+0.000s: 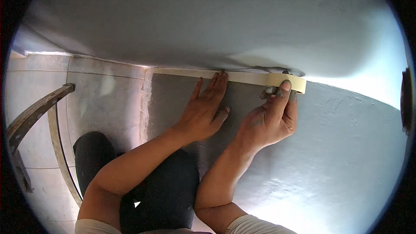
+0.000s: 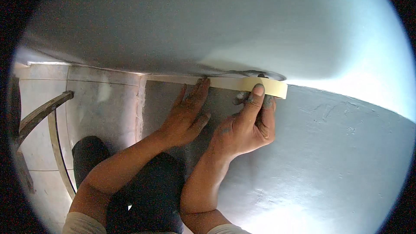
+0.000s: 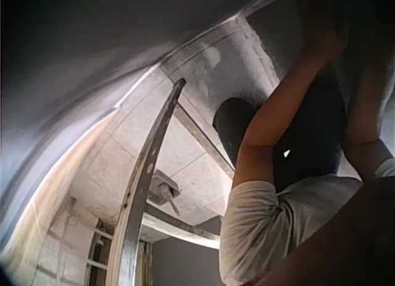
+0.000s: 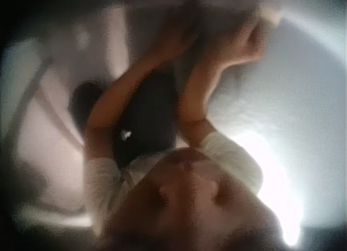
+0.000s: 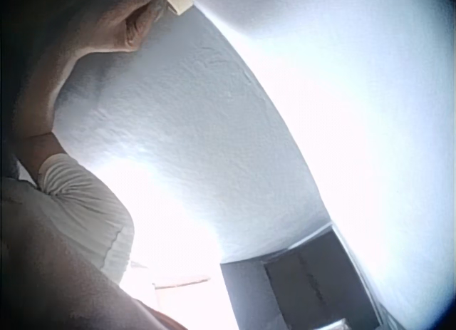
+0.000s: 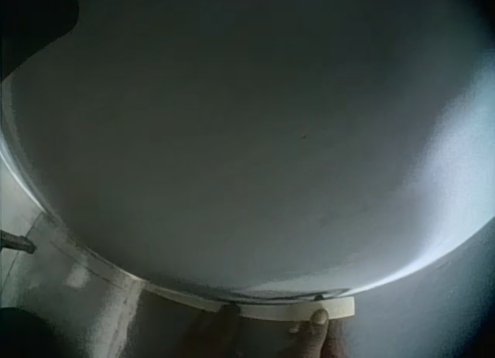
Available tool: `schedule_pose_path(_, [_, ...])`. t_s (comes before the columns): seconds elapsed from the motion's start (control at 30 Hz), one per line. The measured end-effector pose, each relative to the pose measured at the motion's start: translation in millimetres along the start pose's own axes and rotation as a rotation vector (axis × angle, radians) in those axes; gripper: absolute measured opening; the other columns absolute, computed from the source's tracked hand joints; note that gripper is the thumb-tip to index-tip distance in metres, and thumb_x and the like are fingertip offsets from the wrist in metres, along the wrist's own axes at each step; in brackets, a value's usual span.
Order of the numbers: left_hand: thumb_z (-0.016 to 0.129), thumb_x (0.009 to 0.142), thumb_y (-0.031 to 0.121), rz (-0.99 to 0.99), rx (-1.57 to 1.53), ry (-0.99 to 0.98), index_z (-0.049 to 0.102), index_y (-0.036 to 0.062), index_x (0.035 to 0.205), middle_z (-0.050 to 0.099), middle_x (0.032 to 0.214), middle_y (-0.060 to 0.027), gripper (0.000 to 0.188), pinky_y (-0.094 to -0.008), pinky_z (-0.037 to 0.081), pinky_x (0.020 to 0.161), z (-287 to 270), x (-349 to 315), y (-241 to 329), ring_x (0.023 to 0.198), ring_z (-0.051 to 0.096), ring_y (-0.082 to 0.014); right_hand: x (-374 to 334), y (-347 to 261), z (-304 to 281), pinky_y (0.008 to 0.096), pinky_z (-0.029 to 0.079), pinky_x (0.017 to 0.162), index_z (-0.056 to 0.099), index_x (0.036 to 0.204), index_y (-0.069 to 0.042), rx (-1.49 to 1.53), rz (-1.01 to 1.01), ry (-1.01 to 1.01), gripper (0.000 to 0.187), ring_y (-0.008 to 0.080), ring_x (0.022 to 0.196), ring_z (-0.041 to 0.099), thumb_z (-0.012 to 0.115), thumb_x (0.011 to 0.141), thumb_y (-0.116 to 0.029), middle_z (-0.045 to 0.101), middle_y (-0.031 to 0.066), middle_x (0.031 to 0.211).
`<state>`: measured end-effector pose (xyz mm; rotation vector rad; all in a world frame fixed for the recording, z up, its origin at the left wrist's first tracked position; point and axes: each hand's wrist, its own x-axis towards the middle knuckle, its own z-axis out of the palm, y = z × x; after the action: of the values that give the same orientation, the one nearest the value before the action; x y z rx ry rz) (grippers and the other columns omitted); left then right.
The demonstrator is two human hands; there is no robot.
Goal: The person applies masking tape along the wall, moves a ladder, and applies masking tape along the ceiling edge by hand.
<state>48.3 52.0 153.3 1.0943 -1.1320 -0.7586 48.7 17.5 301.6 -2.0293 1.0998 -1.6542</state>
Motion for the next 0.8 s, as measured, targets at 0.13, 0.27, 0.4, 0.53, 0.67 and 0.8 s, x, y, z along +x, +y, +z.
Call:
schedule_pose_path(0.13, [0.054, 0.105, 0.029, -0.016, 0.002, 0.041, 0.013, -0.0104, 0.168, 0.02, 0.174, -0.0331, 0.085, -0.0596, 0.008, 0.133, 6, 3, 8, 0.165, 0.018, -0.0441, -2, 4, -1, 0.0244, 0.047, 0.063, 0.078, 0.104, 0.006, -0.055, -0.042, 0.004, 0.022, 0.0081, 0.072, 0.061, 0.075, 0.105, -0.016, 0.073, 0.0048, 0.084])
schedule_pose_path(0.27, [0.052, 0.107, 0.032, -0.073, 0.01, 0.054, 0.013, -0.0119, 0.167, 0.017, 0.174, -0.0353, 0.084, -0.0613, 0.009, 0.132, 14, 8, 18, 0.164, 0.014, -0.0476, -2, 1, 3, 0.0251, 0.046, 0.062, 0.077, 0.103, 0.007, -0.026, -0.028, 0.02, 0.023, 0.0084, 0.071, 0.061, 0.075, 0.104, -0.016, 0.073, 0.0048, 0.083])
schedule_pose_path(0.4, [0.052, 0.109, 0.035, -0.174, -0.018, 0.118, 0.012, -0.0124, 0.167, 0.014, 0.173, -0.0381, 0.085, -0.0632, 0.009, 0.132, 24, 11, 31, 0.164, 0.012, -0.0507, -4, 0, 0, 0.0248, 0.046, 0.061, 0.077, 0.101, 0.006, -0.053, -0.03, 0.015, 0.022, 0.009, 0.071, 0.061, 0.076, 0.104, -0.016, 0.073, 0.0058, 0.084])
schedule_pose_path(0.53, [0.052, 0.109, 0.035, -0.215, 0.017, 0.118, 0.012, -0.0135, 0.166, 0.014, 0.172, -0.0398, 0.085, -0.064, 0.01, 0.131, 31, 0, 27, 0.163, 0.012, -0.0528, -3, 2, -7, 0.0249, 0.049, 0.062, 0.076, 0.098, 0.005, -0.039, -0.028, -0.001, 0.021, 0.0097, 0.07, 0.063, 0.077, 0.104, -0.015, 0.074, 0.0074, 0.083])
schedule_pose_path(0.67, [0.051, 0.109, 0.037, -0.206, 0.026, 0.116, 0.013, -0.0137, 0.166, 0.014, 0.173, -0.0392, 0.085, -0.0649, 0.009, 0.131, 29, 1, 23, 0.163, 0.013, -0.0526, -2, 0, 2, 0.025, 0.052, 0.063, 0.076, 0.098, 0.006, 0.009, -0.025, 0.047, 0.021, 0.0106, 0.07, 0.065, 0.076, 0.104, -0.015, 0.074, 0.0082, 0.083])
schedule_pose_path(0.8, [0.05, 0.11, 0.038, -0.193, 0.022, 0.128, 0.015, -0.0131, 0.166, 0.015, 0.173, -0.0385, 0.084, -0.0653, 0.01, 0.131, 23, 6, 23, 0.163, 0.015, -0.0509, -3, 0, 2, 0.0252, 0.054, 0.063, 0.076, 0.1, 0.007, -0.04, -0.044, 0.031, 0.022, 0.0118, 0.071, 0.067, 0.077, 0.103, -0.015, 0.075, 0.0091, 0.083])
